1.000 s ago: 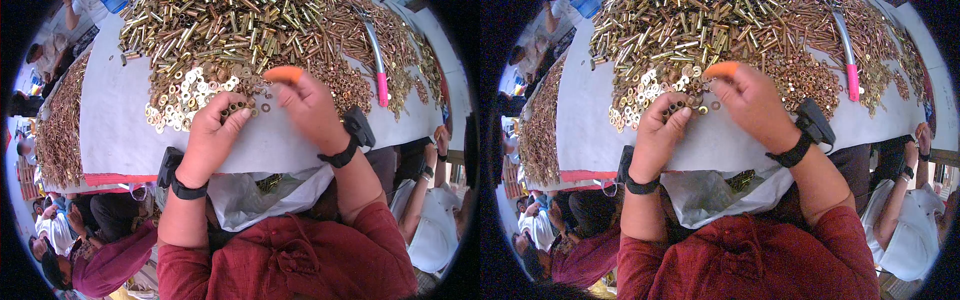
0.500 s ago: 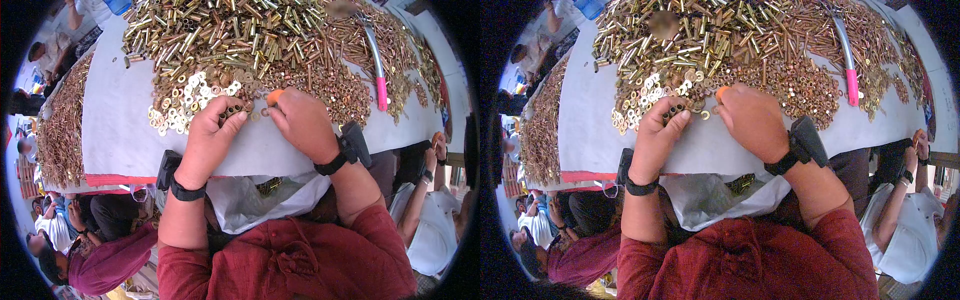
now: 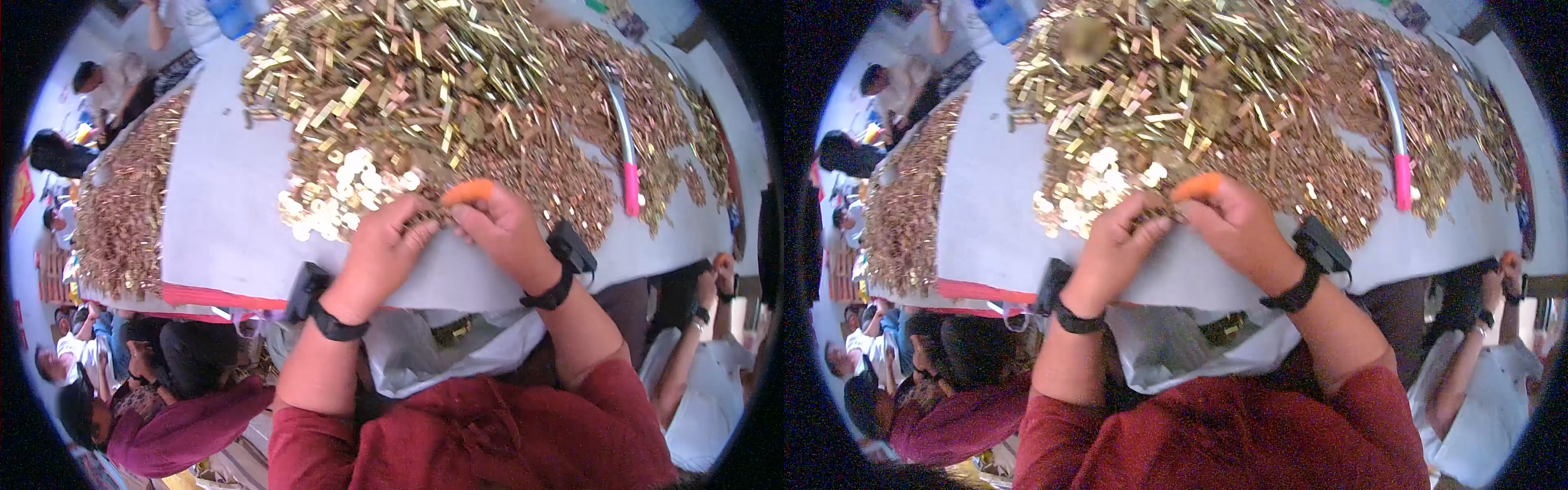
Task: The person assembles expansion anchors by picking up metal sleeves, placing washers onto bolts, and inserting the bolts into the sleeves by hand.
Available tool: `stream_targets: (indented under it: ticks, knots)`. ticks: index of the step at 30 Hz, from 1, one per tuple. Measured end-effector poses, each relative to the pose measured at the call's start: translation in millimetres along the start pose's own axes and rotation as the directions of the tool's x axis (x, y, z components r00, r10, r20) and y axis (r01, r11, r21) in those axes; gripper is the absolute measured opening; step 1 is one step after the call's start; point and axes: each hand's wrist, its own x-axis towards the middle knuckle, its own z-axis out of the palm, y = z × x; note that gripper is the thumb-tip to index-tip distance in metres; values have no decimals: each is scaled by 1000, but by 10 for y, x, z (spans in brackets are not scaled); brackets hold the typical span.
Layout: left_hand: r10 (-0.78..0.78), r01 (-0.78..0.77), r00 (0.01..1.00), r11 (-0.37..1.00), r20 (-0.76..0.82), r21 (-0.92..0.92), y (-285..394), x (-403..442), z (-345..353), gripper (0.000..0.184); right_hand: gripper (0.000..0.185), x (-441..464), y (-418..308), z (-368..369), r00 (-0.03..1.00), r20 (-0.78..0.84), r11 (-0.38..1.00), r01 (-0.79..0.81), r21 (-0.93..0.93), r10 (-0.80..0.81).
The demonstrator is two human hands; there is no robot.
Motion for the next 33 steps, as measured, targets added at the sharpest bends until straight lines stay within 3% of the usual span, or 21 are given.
stream_targets:
  ticks: [3,6,9,12,14,15,19,21,29,31,32,33]
  knots:
    - [109,-111,992,994,-67,-23,-26,6,48,15,16,15,-28,-11,994,33,990,-106,93,104]
    - [215,-217,975,976,-55,-28,-9,11,29,15,15,14,4,-27,995,65,978,-82,193,71]
    - [217,-218,975,976,-48,-19,-6,2,4,15,16,14,43,-61,990,100,972,-121,199,103]
    - [185,-185,983,982,5,24,4,-23,-26,17,18,-19,-33,-60,990,99,988,-113,108,102]
    - [172,-172,985,985,-10,-7,24,-25,-5,17,18,-73,-129,-51,994,60,943,108,-315,-94]
    - [174,-174,985,985,-4,-7,-7,-25,7,18,21,-85,-183,-46,991,48,915,134,-380,-125]
    - [155,-155,987,988,31,-3,59,-28,-11,17,22,-77,-160,-114,972,64,854,228,-468,-225]
    - [118,-119,992,993,55,21,168,-47,-57,15,21,-60,-172,-130,905,180,727,418,-545,-386]
    - [102,-104,994,993,49,56,160,-33,-8,15,20,-62,-120,-110,946,149,678,311,-666,-287]
    - [100,-102,994,994,44,50,125,-31,2,16,21,-59,-106,-66,989,35,912,146,-384,-143]
    - [102,-103,994,994,29,44,108,-23,4,17,21,-34,-94,-64,991,35,915,135,-380,-132]
    - [113,-114,993,992,25,63,127,-24,5,18,21,-14,-67,-71,961,36,850,259,-459,-274]
